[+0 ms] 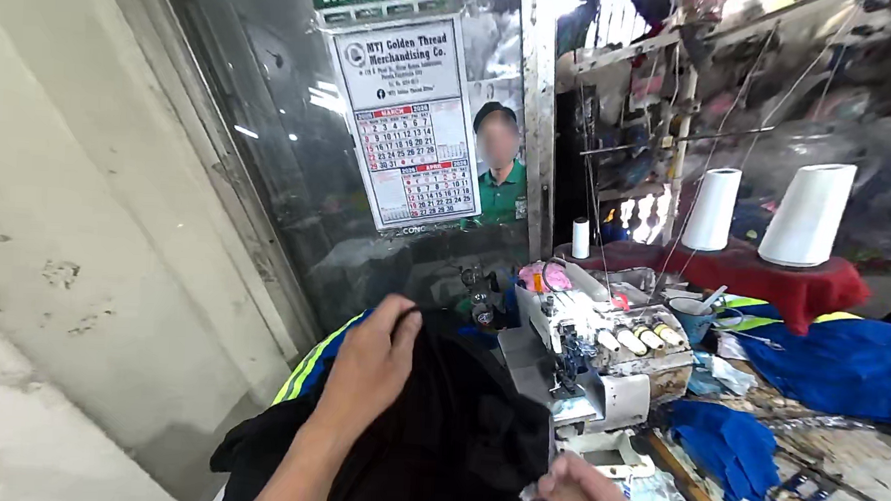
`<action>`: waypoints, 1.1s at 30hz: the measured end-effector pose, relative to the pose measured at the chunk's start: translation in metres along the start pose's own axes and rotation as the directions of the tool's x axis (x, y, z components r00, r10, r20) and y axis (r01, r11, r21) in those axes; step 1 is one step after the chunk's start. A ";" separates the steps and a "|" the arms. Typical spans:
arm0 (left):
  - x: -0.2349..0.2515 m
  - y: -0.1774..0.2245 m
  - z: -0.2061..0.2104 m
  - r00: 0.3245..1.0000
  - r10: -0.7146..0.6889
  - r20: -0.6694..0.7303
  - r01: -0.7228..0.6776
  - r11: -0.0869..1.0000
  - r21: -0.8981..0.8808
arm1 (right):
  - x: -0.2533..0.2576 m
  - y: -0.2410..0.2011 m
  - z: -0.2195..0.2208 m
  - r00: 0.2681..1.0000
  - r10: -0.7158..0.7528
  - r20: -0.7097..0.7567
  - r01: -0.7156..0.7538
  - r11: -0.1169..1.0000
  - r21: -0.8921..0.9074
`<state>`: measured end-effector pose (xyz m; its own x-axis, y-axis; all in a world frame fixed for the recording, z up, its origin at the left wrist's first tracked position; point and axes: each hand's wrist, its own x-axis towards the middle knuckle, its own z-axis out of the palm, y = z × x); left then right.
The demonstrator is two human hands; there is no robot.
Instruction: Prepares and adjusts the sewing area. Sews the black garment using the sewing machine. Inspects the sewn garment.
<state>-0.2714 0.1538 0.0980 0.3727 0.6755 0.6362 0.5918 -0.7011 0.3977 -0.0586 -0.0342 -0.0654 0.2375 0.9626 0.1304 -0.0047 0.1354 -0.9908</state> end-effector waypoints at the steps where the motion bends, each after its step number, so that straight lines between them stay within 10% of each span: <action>1: 0.008 0.003 -0.013 0.998 -0.006 -0.055 0.006 1.000 -0.002 | 0.009 -0.019 -0.001 0.996 -0.065 -0.067 0.066 0.998 0.016; 6: 0.032 -0.002 -0.060 0.939 -0.010 -0.345 -0.031 0.993 -0.112 | 0.061 -0.092 -0.014 0.900 -0.277 -0.336 0.334 0.934 0.125; 13: 0.037 0.001 -0.088 0.933 -0.055 -0.357 -0.023 0.977 -0.211 | 0.077 -0.170 0.022 0.840 -0.427 -0.334 0.519 0.813 0.266; 17: 0.031 0.028 -0.087 0.935 -0.056 -0.351 -0.085 0.924 -0.374 | 0.081 -0.153 0.065 0.741 -0.653 0.154 0.670 0.712 -0.209; 20: 0.037 0.039 -0.089 0.907 0.034 -0.419 -0.203 0.908 -0.366 | 0.094 -0.127 0.085 0.771 -0.379 0.512 0.637 0.462 -0.617; 23: 0.043 0.027 -0.102 0.876 0.045 -0.479 -0.154 0.970 -0.191 | 0.094 -0.125 0.074 0.743 -0.225 0.631 0.666 0.341 -0.663; 27: 0.050 0.000 -0.106 0.881 -0.054 -0.471 0.000 0.993 -0.115 | 0.070 -0.164 0.058 0.629 -0.093 0.772 0.741 0.372 -0.559; 30: 0.073 0.012 -0.086 0.892 -0.048 -0.450 -0.006 0.993 -0.119 | 0.064 -0.191 0.075 0.548 -0.283 0.787 0.793 0.476 -0.380; 33: 0.103 0.031 -0.072 0.960 0.046 -0.276 -0.077 0.992 -0.103 | 0.076 -0.214 0.084 0.649 -0.414 0.638 0.682 0.688 -0.248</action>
<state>-0.2665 0.1850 0.2233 0.1880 0.5534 0.8114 0.4848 -0.7708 0.4133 -0.1213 0.0295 0.1599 -0.4636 0.7188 0.5181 0.3997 0.6915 -0.6017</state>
